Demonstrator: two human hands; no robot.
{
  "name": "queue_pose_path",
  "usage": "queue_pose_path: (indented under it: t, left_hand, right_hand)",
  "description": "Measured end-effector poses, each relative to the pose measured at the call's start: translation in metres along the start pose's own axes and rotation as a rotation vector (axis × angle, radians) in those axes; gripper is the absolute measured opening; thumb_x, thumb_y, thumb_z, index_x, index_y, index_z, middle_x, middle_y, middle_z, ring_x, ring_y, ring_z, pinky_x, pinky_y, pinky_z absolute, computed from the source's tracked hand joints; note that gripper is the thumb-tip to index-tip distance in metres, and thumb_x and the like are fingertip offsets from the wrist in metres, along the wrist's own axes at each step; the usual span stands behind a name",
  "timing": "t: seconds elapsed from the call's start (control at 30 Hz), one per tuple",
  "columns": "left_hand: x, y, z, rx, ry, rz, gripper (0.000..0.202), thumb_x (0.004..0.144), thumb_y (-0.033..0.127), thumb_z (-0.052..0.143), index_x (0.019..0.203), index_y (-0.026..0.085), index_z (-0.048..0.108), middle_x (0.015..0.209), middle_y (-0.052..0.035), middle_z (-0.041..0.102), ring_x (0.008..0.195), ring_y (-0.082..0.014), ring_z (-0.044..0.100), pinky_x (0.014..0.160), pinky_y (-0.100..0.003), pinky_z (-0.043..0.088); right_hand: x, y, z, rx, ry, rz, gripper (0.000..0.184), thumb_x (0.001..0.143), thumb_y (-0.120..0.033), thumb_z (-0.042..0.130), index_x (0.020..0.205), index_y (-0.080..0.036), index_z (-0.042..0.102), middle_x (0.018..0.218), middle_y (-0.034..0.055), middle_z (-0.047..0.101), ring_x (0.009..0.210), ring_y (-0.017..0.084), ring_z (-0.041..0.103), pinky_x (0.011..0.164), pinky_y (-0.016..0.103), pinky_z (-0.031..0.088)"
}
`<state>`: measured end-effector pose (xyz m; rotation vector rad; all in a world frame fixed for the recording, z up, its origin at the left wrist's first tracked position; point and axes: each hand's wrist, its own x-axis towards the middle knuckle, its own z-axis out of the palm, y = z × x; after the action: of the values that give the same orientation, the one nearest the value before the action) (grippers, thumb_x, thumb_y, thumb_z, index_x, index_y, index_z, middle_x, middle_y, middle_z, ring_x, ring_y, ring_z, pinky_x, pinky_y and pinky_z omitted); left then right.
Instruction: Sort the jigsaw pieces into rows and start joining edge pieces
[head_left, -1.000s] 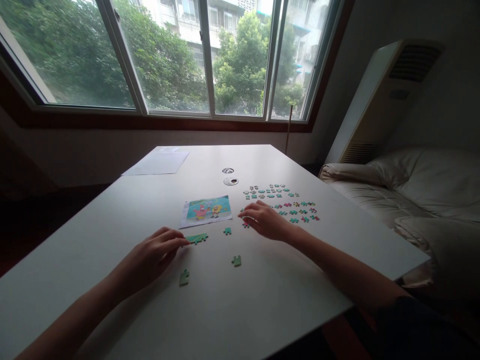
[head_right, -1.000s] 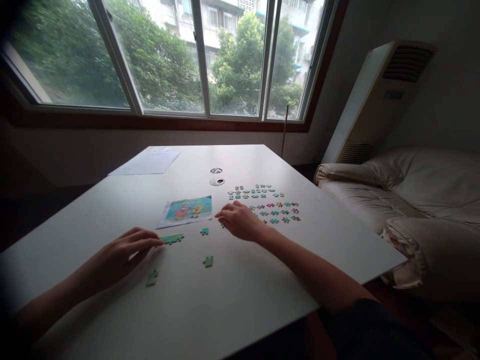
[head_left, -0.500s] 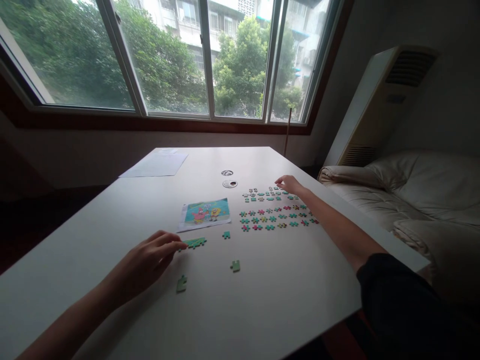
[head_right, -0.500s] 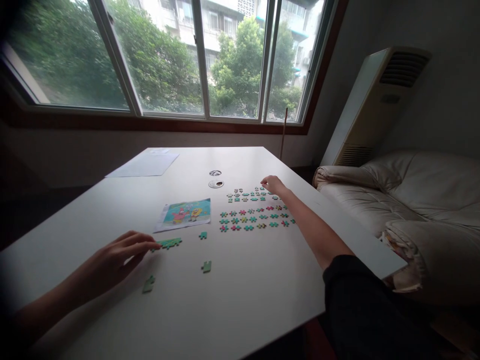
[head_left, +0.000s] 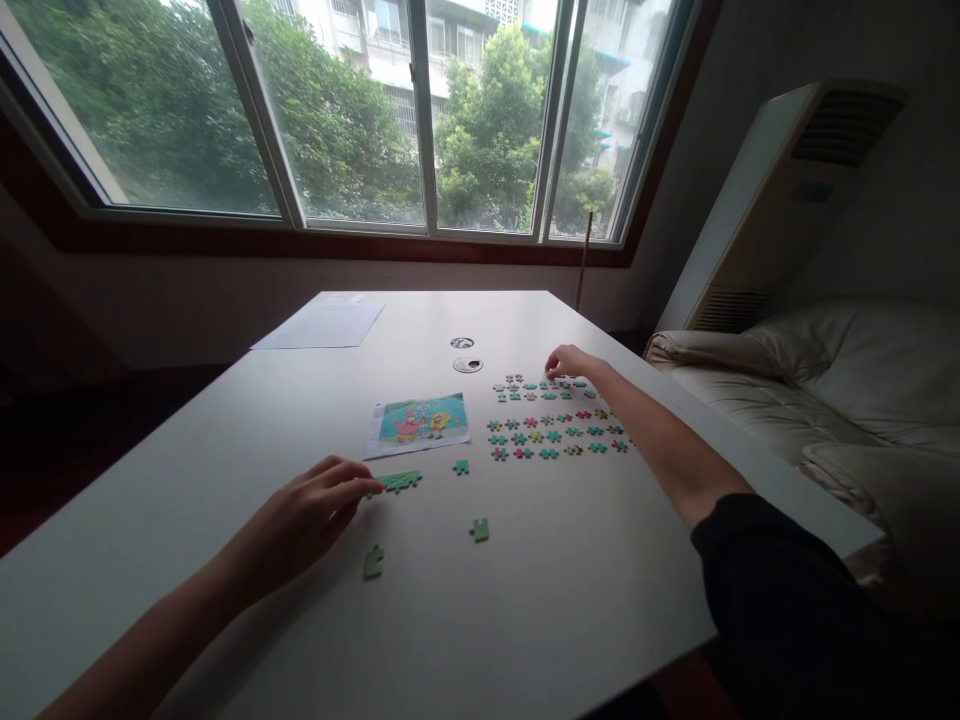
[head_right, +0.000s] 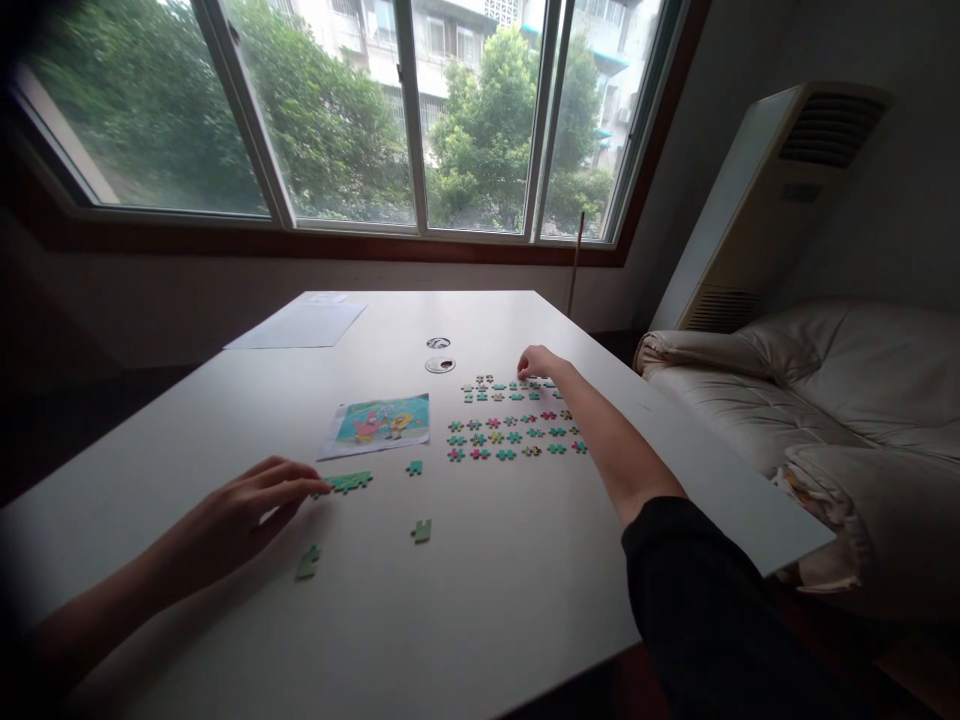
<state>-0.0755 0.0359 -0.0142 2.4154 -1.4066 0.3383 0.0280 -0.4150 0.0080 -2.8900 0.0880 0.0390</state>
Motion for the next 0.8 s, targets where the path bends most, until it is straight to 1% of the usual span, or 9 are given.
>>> queue_pose_path:
  t: [0.17, 0.27, 0.33, 0.4, 0.43, 0.5, 0.57, 0.67, 0.8]
  left_hand:
    - [0.001, 0.0, 0.002, -0.054, 0.021, -0.019, 0.027, 0.085, 0.017, 0.039, 0.096, 0.019, 0.063, 0.094, -0.0084, 0.062, 0.087, -0.0188, 0.055, 0.069, -0.03, 0.049]
    - [0.003, 0.006, 0.004, -0.126, 0.066, -0.062, 0.024, 0.084, 0.02, 0.042, 0.095, 0.019, 0.064, 0.093, -0.008, 0.063, 0.086, -0.0184, 0.056, 0.072, -0.03, 0.048]
    - [0.006, 0.015, 0.004, -0.18, 0.117, -0.13, 0.022, 0.083, 0.023, 0.045, 0.094, 0.018, 0.064, 0.091, -0.0077, 0.063, 0.084, -0.0178, 0.057, 0.072, -0.029, 0.047]
    - [0.01, 0.024, 0.003, -0.231, 0.159, -0.24, 0.022, 0.081, 0.027, 0.048, 0.092, 0.018, 0.064, 0.089, -0.0069, 0.064, 0.076, -0.0164, 0.057, 0.062, -0.025, 0.046]
    - [0.012, 0.029, 0.003, -0.257, 0.163, -0.289, 0.022, 0.081, 0.03, 0.049, 0.091, 0.019, 0.064, 0.087, -0.0063, 0.064, 0.071, -0.0154, 0.057, 0.056, -0.023, 0.045]
    - [0.015, 0.037, 0.001, -0.311, 0.168, -0.36, 0.022, 0.079, 0.033, 0.051, 0.087, 0.018, 0.065, 0.08, -0.0048, 0.064, 0.062, -0.0133, 0.055, 0.052, -0.022, 0.042]
    - [0.017, 0.041, 0.0, -0.37, 0.168, -0.418, 0.024, 0.078, 0.037, 0.052, 0.084, 0.017, 0.066, 0.076, -0.0038, 0.064, 0.058, -0.0123, 0.054, 0.049, -0.021, 0.041]
    - [0.018, 0.043, 0.001, -0.475, 0.157, -0.496, 0.026, 0.077, 0.039, 0.054, 0.08, 0.016, 0.066, 0.074, -0.0039, 0.065, 0.061, -0.0133, 0.055, 0.051, -0.021, 0.042]
    - [0.019, 0.043, 0.002, -0.562, 0.146, -0.533, 0.027, 0.076, 0.039, 0.056, 0.078, 0.014, 0.066, 0.074, -0.0042, 0.065, 0.066, -0.0153, 0.057, 0.057, -0.024, 0.045]
  right_hand:
    - [-0.016, -0.024, -0.005, 0.121, 0.133, -0.076, 0.017, 0.067, -0.027, 0.065, 0.077, -0.014, 0.067, 0.077, 0.0061, 0.066, 0.068, 0.013, 0.058, 0.059, 0.021, 0.043]
    - [-0.032, -0.057, 0.002, 0.231, 0.199, -0.155, 0.023, 0.074, -0.032, 0.059, 0.086, -0.013, 0.064, 0.083, 0.0066, 0.065, 0.072, 0.011, 0.057, 0.062, 0.022, 0.044]
    - [-0.049, -0.086, 0.014, 0.346, 0.193, -0.231, 0.026, 0.075, -0.034, 0.057, 0.089, -0.013, 0.062, 0.081, 0.005, 0.065, 0.069, 0.009, 0.057, 0.062, 0.021, 0.044]
    - [-0.069, -0.118, 0.029, 0.726, 0.099, -0.357, 0.023, 0.072, -0.031, 0.061, 0.083, -0.012, 0.062, 0.078, 0.0055, 0.064, 0.065, 0.008, 0.056, 0.059, 0.022, 0.044]
    - [-0.08, -0.133, 0.036, 0.857, 0.006, -0.387, 0.023, 0.069, -0.032, 0.064, 0.08, -0.012, 0.063, 0.075, 0.0044, 0.063, 0.062, 0.008, 0.054, 0.057, 0.022, 0.043]
    - [-0.102, -0.159, 0.05, 1.048, -0.158, -0.378, 0.023, 0.065, -0.033, 0.067, 0.077, -0.013, 0.063, 0.067, 0.0015, 0.061, 0.056, 0.006, 0.05, 0.052, 0.021, 0.04]
    - [-0.119, -0.179, 0.06, 1.209, -0.267, -0.342, 0.024, 0.061, -0.032, 0.07, 0.073, -0.013, 0.063, 0.063, -0.0005, 0.059, 0.054, 0.005, 0.048, 0.05, 0.02, 0.037]
    - [-0.136, -0.194, 0.068, 1.36, -0.37, -0.268, 0.027, 0.057, -0.032, 0.073, 0.072, -0.012, 0.062, 0.06, -0.0017, 0.058, 0.053, 0.005, 0.049, 0.051, 0.019, 0.036]
    - [-0.144, -0.2, 0.075, 1.475, -0.456, -0.171, 0.03, 0.053, -0.031, 0.076, 0.071, -0.012, 0.062, 0.059, -0.0007, 0.059, 0.057, 0.007, 0.054, 0.054, 0.019, 0.039]
